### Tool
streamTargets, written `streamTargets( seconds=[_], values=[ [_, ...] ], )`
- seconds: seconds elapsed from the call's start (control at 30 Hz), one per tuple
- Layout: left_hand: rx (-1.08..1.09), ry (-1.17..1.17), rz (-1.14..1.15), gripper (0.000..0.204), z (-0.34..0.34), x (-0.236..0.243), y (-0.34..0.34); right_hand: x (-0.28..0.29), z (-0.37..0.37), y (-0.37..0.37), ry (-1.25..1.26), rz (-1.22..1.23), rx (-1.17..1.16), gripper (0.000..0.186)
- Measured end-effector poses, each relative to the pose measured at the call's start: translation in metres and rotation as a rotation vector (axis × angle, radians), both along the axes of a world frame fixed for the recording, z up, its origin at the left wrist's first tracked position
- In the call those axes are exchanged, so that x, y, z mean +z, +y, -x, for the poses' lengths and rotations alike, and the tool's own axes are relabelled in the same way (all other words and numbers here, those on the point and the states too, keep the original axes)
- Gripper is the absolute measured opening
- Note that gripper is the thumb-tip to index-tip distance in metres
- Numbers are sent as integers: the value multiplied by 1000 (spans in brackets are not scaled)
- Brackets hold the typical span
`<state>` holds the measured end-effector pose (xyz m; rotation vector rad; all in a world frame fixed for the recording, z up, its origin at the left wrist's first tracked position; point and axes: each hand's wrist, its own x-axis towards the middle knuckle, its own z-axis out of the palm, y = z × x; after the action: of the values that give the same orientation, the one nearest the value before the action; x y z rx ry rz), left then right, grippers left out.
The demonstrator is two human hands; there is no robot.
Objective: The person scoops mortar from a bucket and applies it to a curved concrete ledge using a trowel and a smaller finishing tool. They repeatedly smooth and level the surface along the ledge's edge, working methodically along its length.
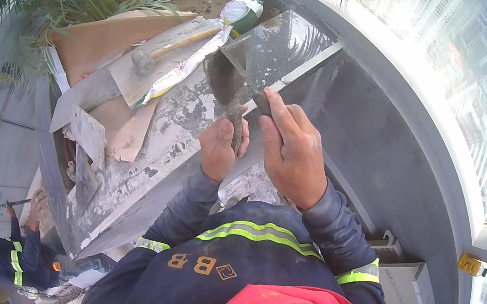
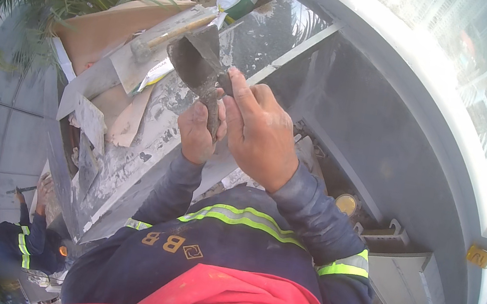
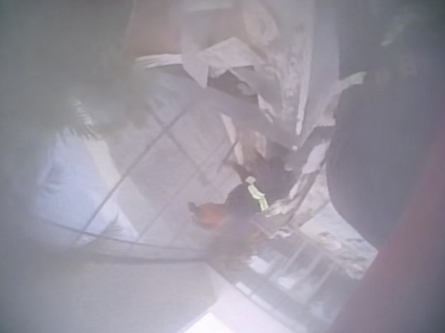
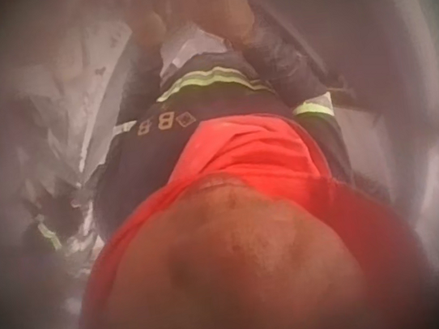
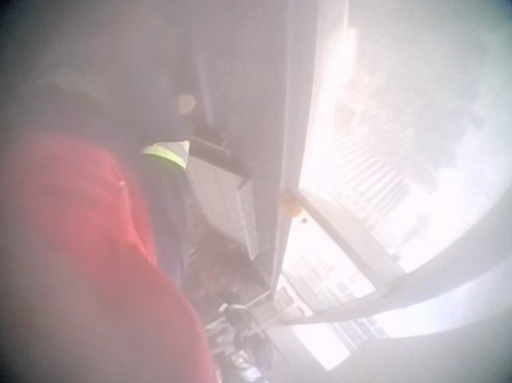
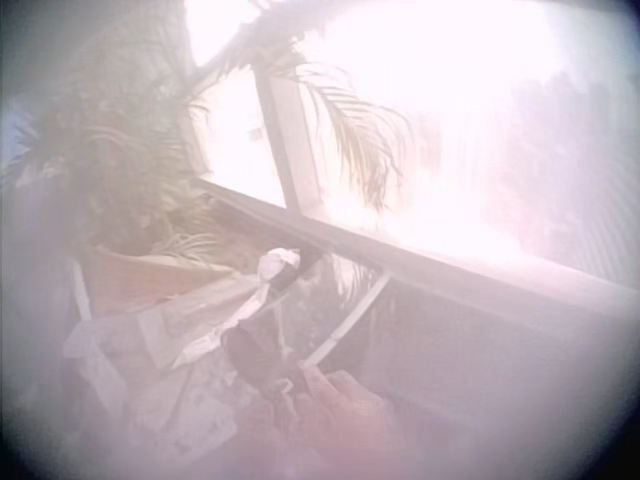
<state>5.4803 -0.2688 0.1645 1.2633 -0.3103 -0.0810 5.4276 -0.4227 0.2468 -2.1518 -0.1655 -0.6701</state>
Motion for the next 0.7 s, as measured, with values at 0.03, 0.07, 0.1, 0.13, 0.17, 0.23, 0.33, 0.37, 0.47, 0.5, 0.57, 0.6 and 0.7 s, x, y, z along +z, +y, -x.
streamTargets(
  seconds=[0.03,0.07,0.1,0.13,0.17,0.23,0.33,0.37,0.47,0.5,0.57,0.6,0.7],
  values=[
    [-4,-10,-9,59,1,-1,1,-3,-5,-7,68,11,-38,51],
    [-8,-16,-25,59,2,-4,4,-3,-3,-7,85,31,-46,51],
    [-12,-19,-38,59,1,-7,6,2,5,-2,37,20,9,50],
    [-17,-47,-62,60,0,-9,10,10,17,7,-11,8,65,49],
    [-22,-81,-81,62,-1,-9,12,15,24,11,-65,2,121,48],
    [-49,-95,-106,65,0,-9,15,-1,6,-2,-24,-20,26,45],
    [-87,-42,-86,66,1,-2,15,-37,-26,-53,-104,-90,-85,40],
    [-73,-9,-60,66,2,-1,13,-24,-21,-53,8,-349,26,38],
    [-179,71,-23,68,6,3,8,10,-6,-50,288,-1008,272,38],
    [-236,100,-18,68,10,3,6,11,-11,-43,339,-1151,317,40],
    [-331,49,-33,67,14,1,4,5,-11,-30,403,-1282,411,43],
    [-376,22,-40,66,14,0,3,-6,-6,-22,417,-1269,458,42],
    [-279,-24,-86,64,5,-8,6,-12,23,-21,597,-1175,696,43]
  ],
)
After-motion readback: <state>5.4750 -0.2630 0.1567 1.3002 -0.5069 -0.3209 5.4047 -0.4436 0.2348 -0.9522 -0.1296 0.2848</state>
